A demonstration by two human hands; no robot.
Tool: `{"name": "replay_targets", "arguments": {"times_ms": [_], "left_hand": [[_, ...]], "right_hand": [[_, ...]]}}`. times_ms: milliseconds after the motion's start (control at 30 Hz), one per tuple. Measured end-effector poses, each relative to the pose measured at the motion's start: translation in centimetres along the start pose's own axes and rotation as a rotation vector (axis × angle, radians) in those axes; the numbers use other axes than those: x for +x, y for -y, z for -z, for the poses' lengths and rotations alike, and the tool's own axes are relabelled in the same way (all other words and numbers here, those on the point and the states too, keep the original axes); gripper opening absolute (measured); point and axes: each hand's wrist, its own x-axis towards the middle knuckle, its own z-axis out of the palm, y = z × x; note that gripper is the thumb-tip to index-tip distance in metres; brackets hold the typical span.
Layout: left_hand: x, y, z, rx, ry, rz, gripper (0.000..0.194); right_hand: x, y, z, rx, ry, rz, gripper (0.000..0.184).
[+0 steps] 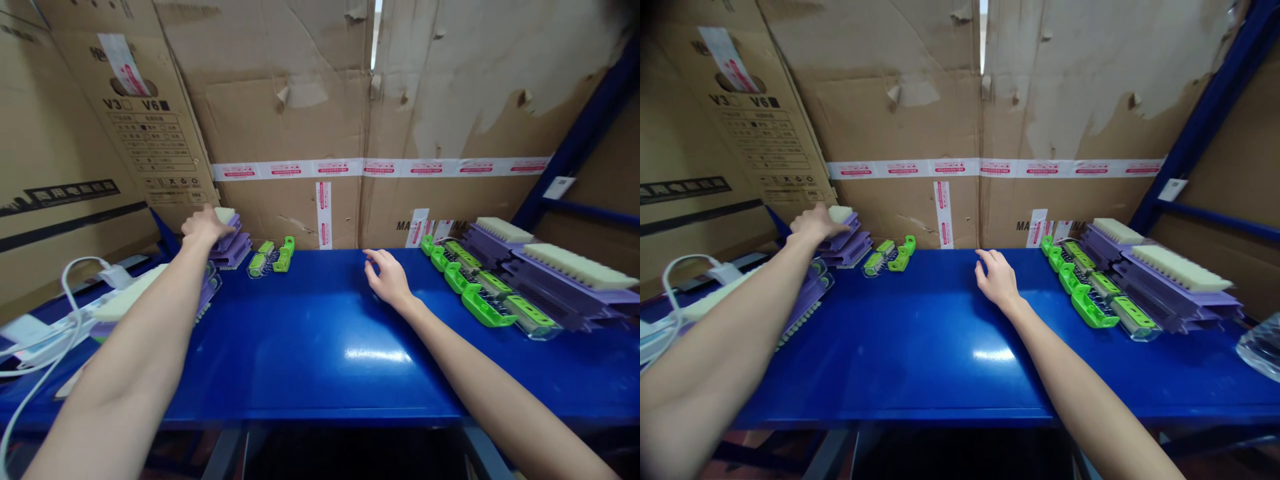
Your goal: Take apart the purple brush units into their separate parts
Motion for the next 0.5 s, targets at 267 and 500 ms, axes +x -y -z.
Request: {"name": "replay_targets", "arguments": {"times_ms": [267, 500], "left_hand": [[1.0, 0.7, -0.8, -0.001, 0.014, 0.069, 0.101], [1.6, 1.5, -2.3, -0.052, 0.071, -0.037, 0.102]], "right_hand": [[0.0, -0.2, -0.1, -0.010, 0.014, -0.004, 0.032], [0.0, -0.2, 0.0, -0.003, 0.005, 0.004, 0.030]]}}
